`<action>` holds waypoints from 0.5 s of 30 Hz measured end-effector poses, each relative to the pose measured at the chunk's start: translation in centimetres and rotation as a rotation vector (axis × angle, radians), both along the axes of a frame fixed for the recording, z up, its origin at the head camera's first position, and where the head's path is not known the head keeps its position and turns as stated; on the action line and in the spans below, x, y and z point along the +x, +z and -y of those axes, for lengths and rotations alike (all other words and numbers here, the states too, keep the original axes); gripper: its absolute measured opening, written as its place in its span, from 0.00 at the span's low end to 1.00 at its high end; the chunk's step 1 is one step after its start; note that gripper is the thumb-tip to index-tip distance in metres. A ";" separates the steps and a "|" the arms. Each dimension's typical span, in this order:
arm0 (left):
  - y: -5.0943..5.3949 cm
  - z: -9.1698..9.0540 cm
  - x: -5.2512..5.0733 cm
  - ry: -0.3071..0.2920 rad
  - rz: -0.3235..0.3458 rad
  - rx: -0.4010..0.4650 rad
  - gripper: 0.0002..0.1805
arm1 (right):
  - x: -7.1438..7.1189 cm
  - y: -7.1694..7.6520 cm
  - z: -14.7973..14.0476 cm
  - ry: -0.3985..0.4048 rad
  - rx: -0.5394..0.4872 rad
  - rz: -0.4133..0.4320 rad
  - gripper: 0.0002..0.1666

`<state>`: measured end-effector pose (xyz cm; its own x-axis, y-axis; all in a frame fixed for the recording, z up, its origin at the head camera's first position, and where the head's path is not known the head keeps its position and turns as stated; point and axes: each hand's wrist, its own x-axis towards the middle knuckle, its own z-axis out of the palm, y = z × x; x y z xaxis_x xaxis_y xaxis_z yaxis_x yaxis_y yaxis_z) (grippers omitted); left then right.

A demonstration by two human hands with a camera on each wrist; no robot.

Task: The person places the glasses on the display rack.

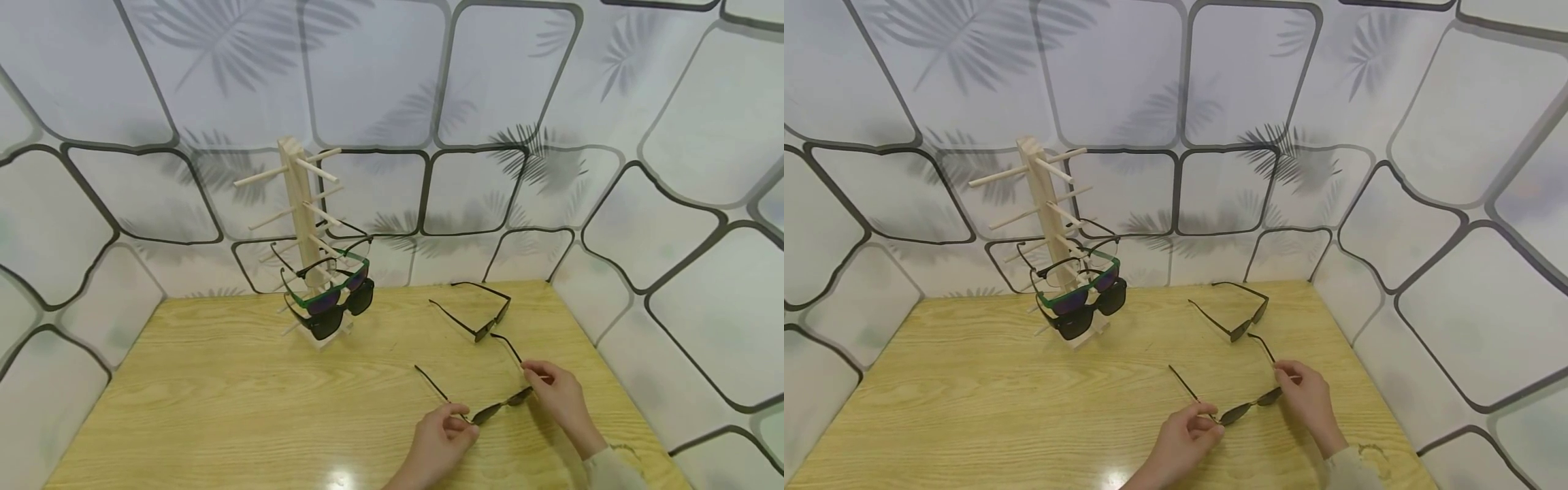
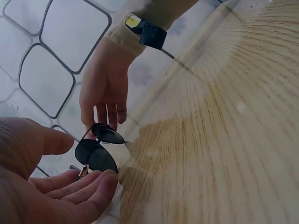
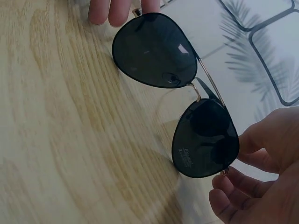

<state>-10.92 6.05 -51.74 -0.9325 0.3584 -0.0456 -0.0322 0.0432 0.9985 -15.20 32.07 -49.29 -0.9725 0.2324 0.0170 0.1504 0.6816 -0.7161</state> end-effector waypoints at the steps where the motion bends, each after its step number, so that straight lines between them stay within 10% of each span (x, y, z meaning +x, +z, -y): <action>1: 0.0 0.0 0.0 0.000 0.001 -0.001 0.19 | 0.0 0.0 0.0 -0.001 0.002 0.001 0.18; 15: 0.1 -0.2 -0.4 0.022 -0.025 -0.011 0.17 | 0.2 -0.9 -0.2 0.011 0.032 -0.032 0.17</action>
<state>-11.32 6.29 -51.65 -0.9409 0.3377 -0.0260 -0.0084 0.0533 0.9985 -15.01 32.25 -50.20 -0.9737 0.2209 0.0553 0.1204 0.7055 -0.6984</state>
